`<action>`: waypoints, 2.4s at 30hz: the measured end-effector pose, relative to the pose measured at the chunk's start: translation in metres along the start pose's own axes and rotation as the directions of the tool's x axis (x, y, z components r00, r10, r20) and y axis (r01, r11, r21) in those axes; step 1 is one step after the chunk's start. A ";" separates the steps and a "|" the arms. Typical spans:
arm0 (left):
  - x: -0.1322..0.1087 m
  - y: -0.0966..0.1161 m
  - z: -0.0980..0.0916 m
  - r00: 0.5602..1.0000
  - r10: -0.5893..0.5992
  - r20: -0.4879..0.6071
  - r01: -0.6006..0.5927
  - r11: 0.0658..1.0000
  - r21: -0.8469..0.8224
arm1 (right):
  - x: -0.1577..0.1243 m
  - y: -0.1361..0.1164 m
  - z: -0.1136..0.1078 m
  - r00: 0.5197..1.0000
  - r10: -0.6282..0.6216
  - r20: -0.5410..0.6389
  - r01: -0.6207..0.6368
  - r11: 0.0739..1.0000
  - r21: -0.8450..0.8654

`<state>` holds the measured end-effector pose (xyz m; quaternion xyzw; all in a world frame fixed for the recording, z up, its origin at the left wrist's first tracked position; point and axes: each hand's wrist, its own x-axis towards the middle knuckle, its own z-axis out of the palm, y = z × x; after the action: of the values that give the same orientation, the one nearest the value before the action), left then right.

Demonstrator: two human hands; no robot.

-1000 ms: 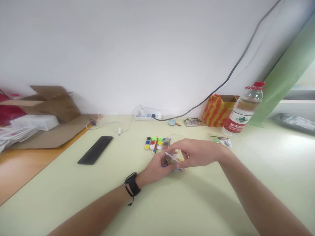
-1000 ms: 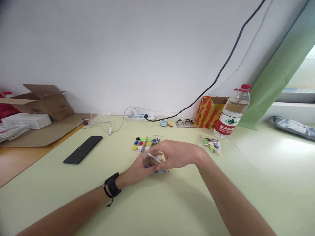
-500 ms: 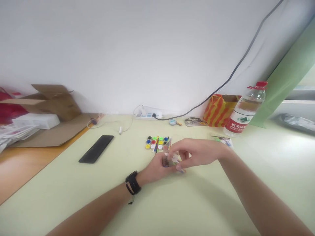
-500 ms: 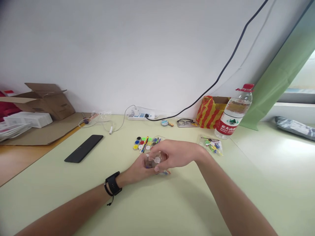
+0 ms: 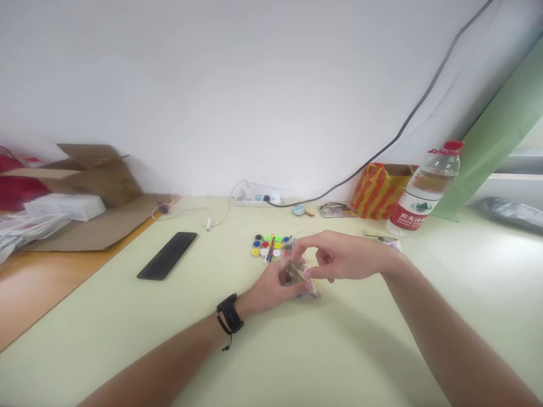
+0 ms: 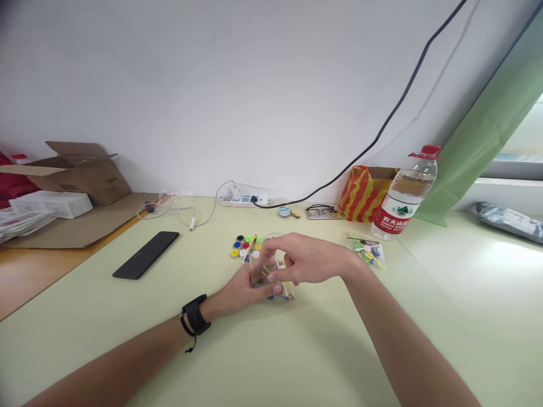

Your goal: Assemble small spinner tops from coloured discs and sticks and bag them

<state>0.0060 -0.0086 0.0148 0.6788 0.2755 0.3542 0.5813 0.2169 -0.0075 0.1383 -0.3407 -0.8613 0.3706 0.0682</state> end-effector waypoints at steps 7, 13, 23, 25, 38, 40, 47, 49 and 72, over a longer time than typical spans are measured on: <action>0.001 -0.007 -0.002 0.999 -0.037 0.026 0.036 0.999 0.026 | -0.004 -0.001 -0.005 0.992 -0.013 -0.125 -0.002 0.993 -0.117; 0.002 -0.010 -0.005 1.000 0.002 -0.014 -0.001 0.997 0.079 | -0.004 0.005 0.001 0.997 0.015 -0.081 -0.034 0.969 -0.245; 0.000 -0.013 -0.003 0.999 -0.046 -0.003 0.046 0.999 0.018 | -0.006 -0.005 -0.009 0.952 0.131 -0.277 -0.138 0.990 -0.008; 0.001 -0.013 -0.003 0.998 -0.043 -0.055 0.045 0.998 0.053 | -0.006 -0.007 -0.010 0.925 0.210 -0.318 -0.187 0.977 0.101; 0.004 -0.012 -0.004 0.994 0.049 -0.101 -0.042 0.997 0.068 | 0.001 -0.006 0.006 0.920 0.070 -0.385 -0.122 0.986 -0.113; 0.004 -0.014 -0.004 0.994 0.043 -0.097 -0.037 0.997 0.061 | 0.001 -0.005 0.005 0.921 0.003 -0.389 -0.084 0.978 -0.191; 0.002 -0.007 -0.003 0.996 0.029 -0.090 -0.020 0.995 0.100 | 0.002 -0.001 0.008 0.970 -0.051 -0.237 -0.016 0.962 -0.274; 0.002 -0.006 -0.003 0.996 0.037 -0.087 -0.027 0.993 0.119 | 0.003 0.001 0.010 0.975 -0.041 -0.220 -0.026 0.955 -0.295; 0.000 -0.008 -0.004 0.994 0.070 -0.080 -0.052 0.975 0.217 | 0.006 0.010 0.012 1.000 -0.015 -0.004 0.013 0.964 -0.266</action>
<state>0.0025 -0.0048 0.0074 0.7296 0.3161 0.3693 0.4809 0.2135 -0.0053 0.1220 -0.3417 -0.9055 0.2501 0.0270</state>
